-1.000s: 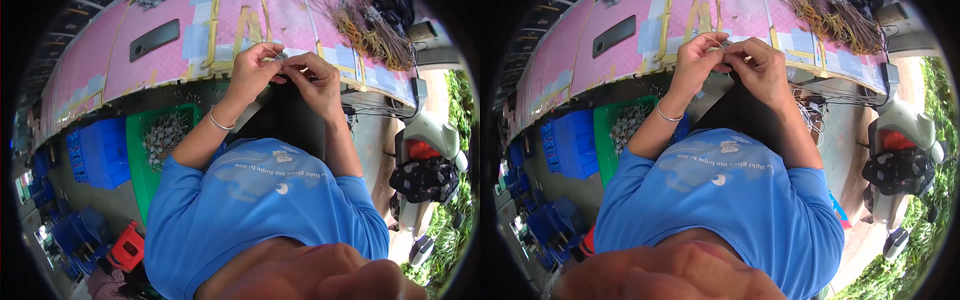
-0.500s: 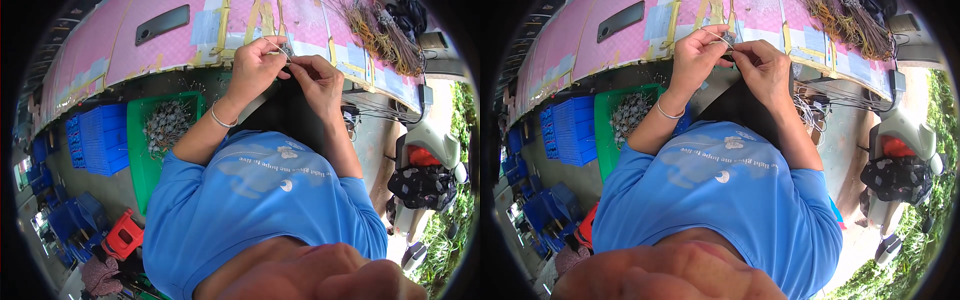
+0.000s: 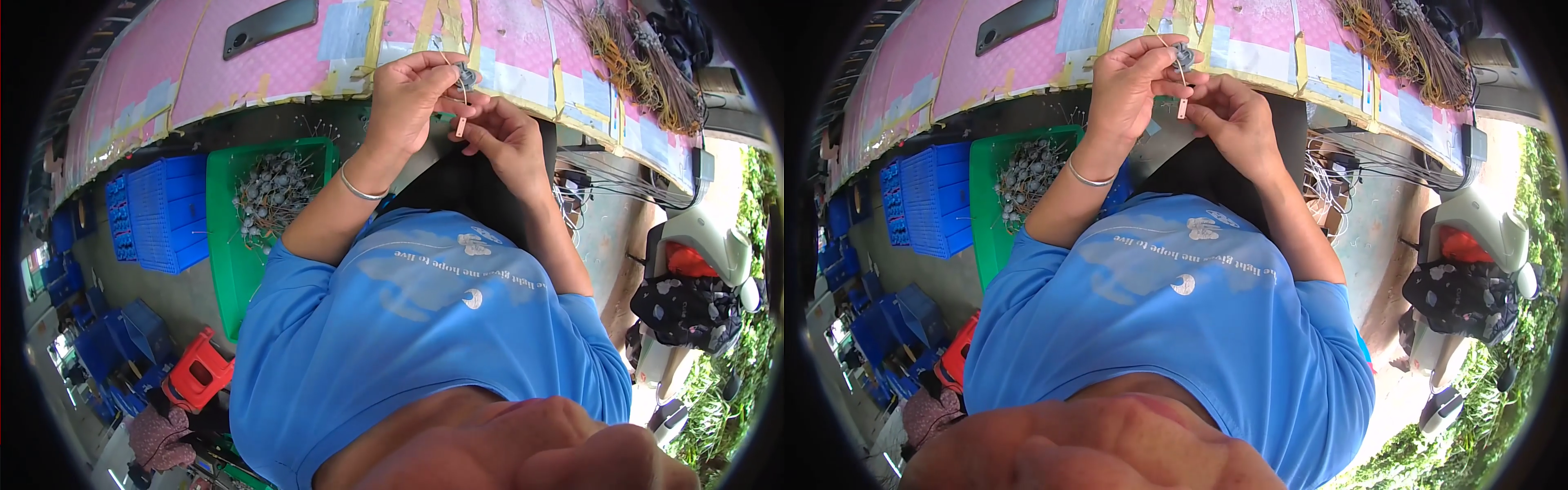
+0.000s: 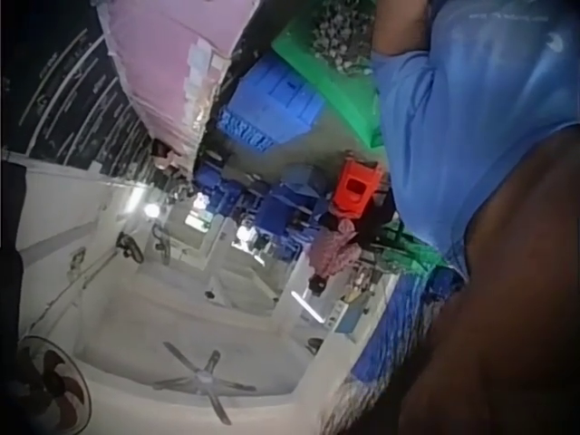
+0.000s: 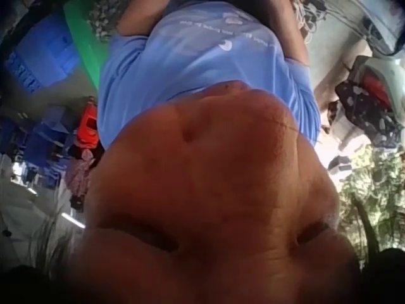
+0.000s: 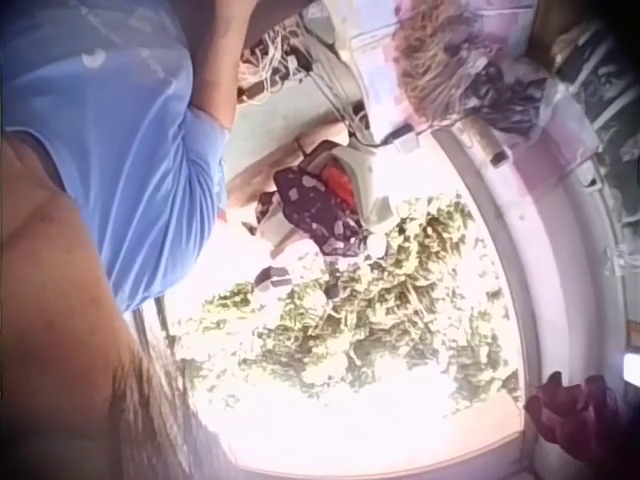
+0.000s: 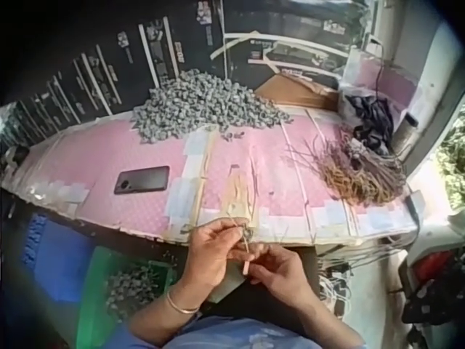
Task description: Assembling small electronic components and wiring at a workshop bench.
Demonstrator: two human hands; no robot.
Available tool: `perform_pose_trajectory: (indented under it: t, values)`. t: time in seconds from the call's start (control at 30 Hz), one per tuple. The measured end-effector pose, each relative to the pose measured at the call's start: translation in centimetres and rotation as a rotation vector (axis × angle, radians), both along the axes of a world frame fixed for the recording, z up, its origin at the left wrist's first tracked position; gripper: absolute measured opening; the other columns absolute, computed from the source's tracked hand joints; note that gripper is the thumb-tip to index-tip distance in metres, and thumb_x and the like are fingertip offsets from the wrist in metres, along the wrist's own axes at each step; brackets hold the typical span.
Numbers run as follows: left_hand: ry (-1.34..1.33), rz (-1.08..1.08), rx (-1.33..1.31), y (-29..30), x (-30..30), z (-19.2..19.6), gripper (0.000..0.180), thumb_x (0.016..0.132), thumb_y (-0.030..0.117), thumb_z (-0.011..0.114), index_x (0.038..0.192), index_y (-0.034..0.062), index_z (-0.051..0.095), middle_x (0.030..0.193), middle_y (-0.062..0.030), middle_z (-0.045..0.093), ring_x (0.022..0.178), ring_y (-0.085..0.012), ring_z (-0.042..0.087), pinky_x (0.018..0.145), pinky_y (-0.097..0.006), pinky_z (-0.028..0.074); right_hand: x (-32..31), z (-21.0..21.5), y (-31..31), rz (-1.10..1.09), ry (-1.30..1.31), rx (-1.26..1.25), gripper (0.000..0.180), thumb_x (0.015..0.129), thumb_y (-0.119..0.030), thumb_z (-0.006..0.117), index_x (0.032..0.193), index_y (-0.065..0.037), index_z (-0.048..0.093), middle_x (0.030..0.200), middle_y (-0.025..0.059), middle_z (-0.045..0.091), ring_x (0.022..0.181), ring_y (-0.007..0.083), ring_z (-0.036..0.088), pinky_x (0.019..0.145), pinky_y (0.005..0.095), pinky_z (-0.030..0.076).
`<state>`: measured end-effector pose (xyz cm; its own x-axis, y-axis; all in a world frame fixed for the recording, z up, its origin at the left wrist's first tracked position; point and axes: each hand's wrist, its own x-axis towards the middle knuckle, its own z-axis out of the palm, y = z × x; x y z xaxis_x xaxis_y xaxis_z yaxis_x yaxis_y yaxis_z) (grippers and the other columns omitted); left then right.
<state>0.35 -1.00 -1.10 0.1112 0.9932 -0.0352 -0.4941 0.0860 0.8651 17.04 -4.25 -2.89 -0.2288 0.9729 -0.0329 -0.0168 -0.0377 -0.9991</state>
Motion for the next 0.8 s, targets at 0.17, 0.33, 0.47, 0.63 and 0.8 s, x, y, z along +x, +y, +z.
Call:
perform_pose_trajectory:
  t: [0.17,0.33,0.47,0.63,0.8]
  values:
    - [0.007,-0.166,-0.034,-1.2,-0.6,1.1,0.02,0.09,0.002,0.057,0.104,-0.0101,0.064,0.083,-0.014,0.067,0.063,-0.0221,0.07,0.054,-0.027,0.06,1.0,1.9,1.7,-0.089,0.012,0.006,0.022,0.096,-0.016,0.06,0.11,0.001,0.065,0.098,0.0069,0.068,0.079,0.0109,0.066,0.064,0.0231,0.053]
    - [0.157,-0.303,0.055,-2.3,0.5,1.9,0.025,0.09,0.005,0.06,0.11,-0.0084,0.064,0.082,-0.0101,0.066,0.064,-0.0212,0.07,0.051,-0.028,0.058,0.6,2.1,2.1,0.07,0.362,0.043,0.023,0.097,-0.016,0.057,0.107,0.003,0.066,0.116,0.0173,0.066,0.106,0.0235,0.062,0.094,0.0358,0.048]
    - [0.058,-0.269,0.01,-2.7,0.1,1.3,0.023,0.089,0.005,0.059,0.108,-0.0068,0.065,0.087,-0.0131,0.068,0.064,-0.0214,0.07,0.051,-0.029,0.058,0.8,1.6,2.0,0.058,0.606,0.042,0.021,0.097,-0.014,0.056,0.102,0.003,0.066,0.117,0.0218,0.065,0.112,0.0293,0.061,0.099,0.0391,0.047]
    - [0.009,-0.271,-0.047,-2.7,0.1,0.7,0.021,0.089,0.007,0.059,0.103,-0.0066,0.064,0.091,-0.0164,0.07,0.064,-0.0206,0.07,0.053,-0.028,0.058,0.2,1.3,1.5,-0.002,0.657,-0.087,0.016,0.097,-0.01,0.056,0.097,0.003,0.066,0.11,0.0181,0.067,0.105,0.0274,0.064,0.094,0.0382,0.05]
    - [-0.013,-0.264,0.125,-3.1,0.9,0.1,0.027,0.089,0.005,0.061,0.113,-0.0075,0.06,0.097,-0.0174,0.069,0.073,-0.0213,0.071,0.064,-0.027,0.06,0.7,0.8,1.7,-0.075,0.647,-0.303,0.012,0.096,-0.006,0.055,0.098,0.003,0.063,0.096,0.0136,0.067,0.087,0.02,0.066,0.076,0.0313,0.056]
